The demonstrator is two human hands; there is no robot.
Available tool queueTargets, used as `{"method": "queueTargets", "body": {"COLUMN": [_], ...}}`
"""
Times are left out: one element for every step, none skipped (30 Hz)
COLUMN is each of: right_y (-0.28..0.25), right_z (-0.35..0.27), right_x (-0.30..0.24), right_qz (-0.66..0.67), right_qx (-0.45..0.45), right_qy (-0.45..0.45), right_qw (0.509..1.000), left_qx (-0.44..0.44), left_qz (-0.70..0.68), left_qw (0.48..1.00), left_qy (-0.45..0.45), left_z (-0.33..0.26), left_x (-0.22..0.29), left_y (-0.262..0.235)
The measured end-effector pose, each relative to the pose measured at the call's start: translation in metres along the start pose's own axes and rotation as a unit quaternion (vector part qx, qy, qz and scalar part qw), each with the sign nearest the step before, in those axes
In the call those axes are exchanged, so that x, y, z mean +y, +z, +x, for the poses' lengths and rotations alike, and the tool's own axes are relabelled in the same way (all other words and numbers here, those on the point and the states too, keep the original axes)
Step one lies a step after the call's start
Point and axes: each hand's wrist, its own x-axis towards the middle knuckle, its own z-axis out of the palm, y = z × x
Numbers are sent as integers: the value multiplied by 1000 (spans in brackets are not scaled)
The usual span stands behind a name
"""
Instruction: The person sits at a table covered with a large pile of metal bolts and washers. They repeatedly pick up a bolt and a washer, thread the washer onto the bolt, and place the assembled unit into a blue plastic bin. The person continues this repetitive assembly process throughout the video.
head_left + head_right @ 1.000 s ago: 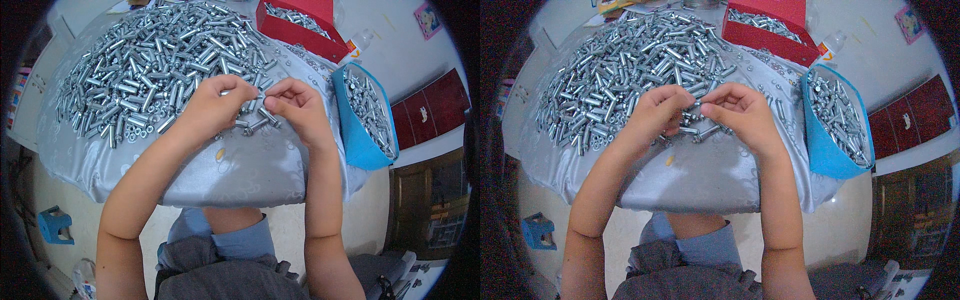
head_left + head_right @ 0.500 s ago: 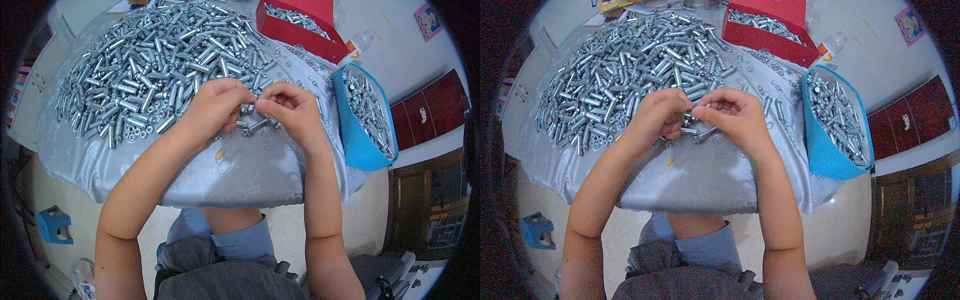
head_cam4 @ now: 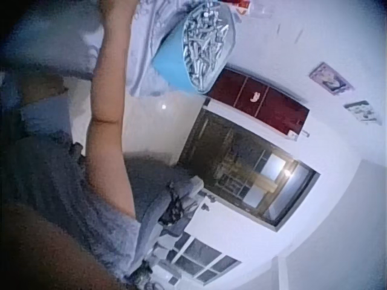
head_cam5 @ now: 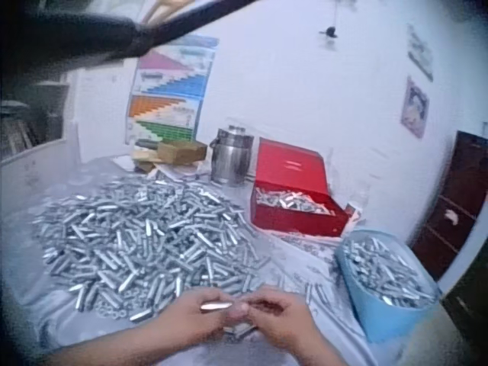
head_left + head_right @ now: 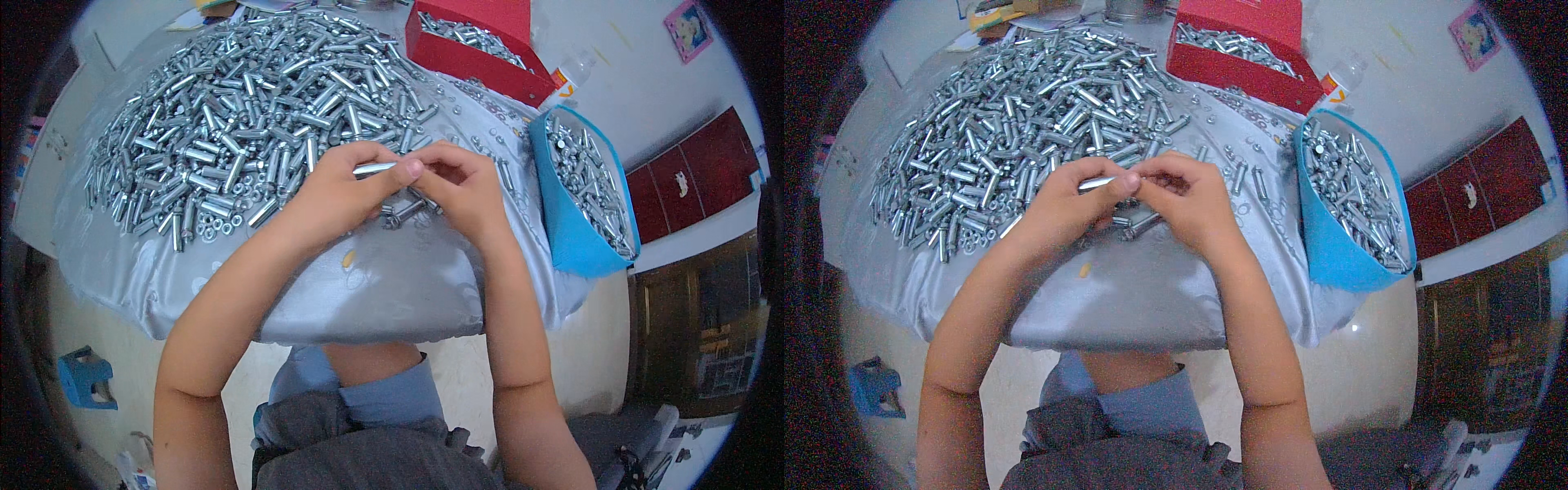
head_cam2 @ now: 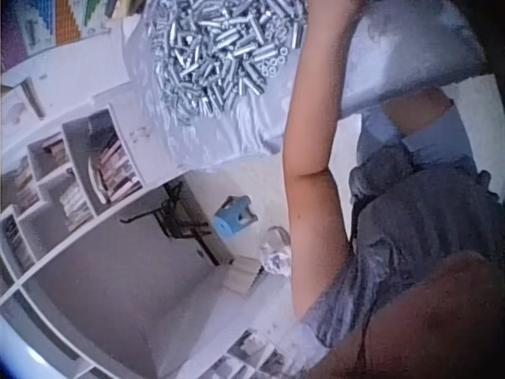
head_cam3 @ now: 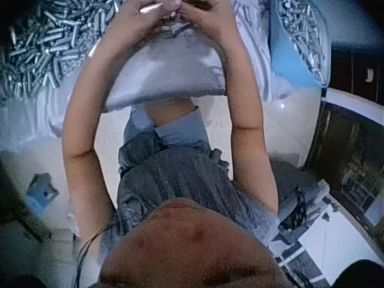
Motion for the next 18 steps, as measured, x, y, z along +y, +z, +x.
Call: {"method": "queueTargets", "body": {"right_y": [-1,-1,-3,-4,-4,-6,-7,-8,-9,-11,-15,-17,-19,-19,-20,-19,-19,-19], "right_z": [0,0,-1,-1,-1,-2,-3,-4,-4,-3,-3,-2,-1,0,0,-1,3,5], "right_x": [-2,-4,-5,-7,-9,-11,-12,-11,-11,-9,-6,-4,-2,-1,0,1,6,10], "right_qz": [11,22,31,53,76,95,108,122,135,145,155,163,186,208,229,189,179,168], "right_qx": [-7,-14,-20,-30,-40,-49,-59,-70,-82,-99,-116,-133,-127,-120,-114,-45,-3,40], "right_qy": [2,5,7,7,7,8,8,8,8,-4,-16,-28,-22,-16,-11,31,31,31], "right_qw": [1000,1000,999,998,996,994,992,990,987,984,981,977,974,970,967,980,983,985], "left_qx": [-3,-6,-11,-14,-22,-33,-44,-68,-86,-104,-122,-143,-156,-168,-182,-217,-212,-209], "left_qz": [-8,-16,-26,-29,-30,-33,-37,-52,-66,-81,-95,-121,-130,-138,-147,-171,-196,-222], "left_qw": [1000,1000,999,999,999,999,998,996,994,991,988,981,978,974,971,958,955,951], "left_qy": [8,15,24,15,16,17,19,15,0,-15,-29,-43,-50,-56,-60,-72,-63,-55], "left_z": [0,2,2,0,-2,-3,-4,-5,-5,-5,-4,-3,-4,-7,-9,-11,-10,-7], "left_x": [-1,-3,-4,-1,0,2,4,5,5,4,4,5,7,9,12,15,13,10], "left_y": [0,-1,-1,-1,-2,-1,-1,-3,-6,-8,-11,-12,-12,-12,-11,-12,-13,-12]}}
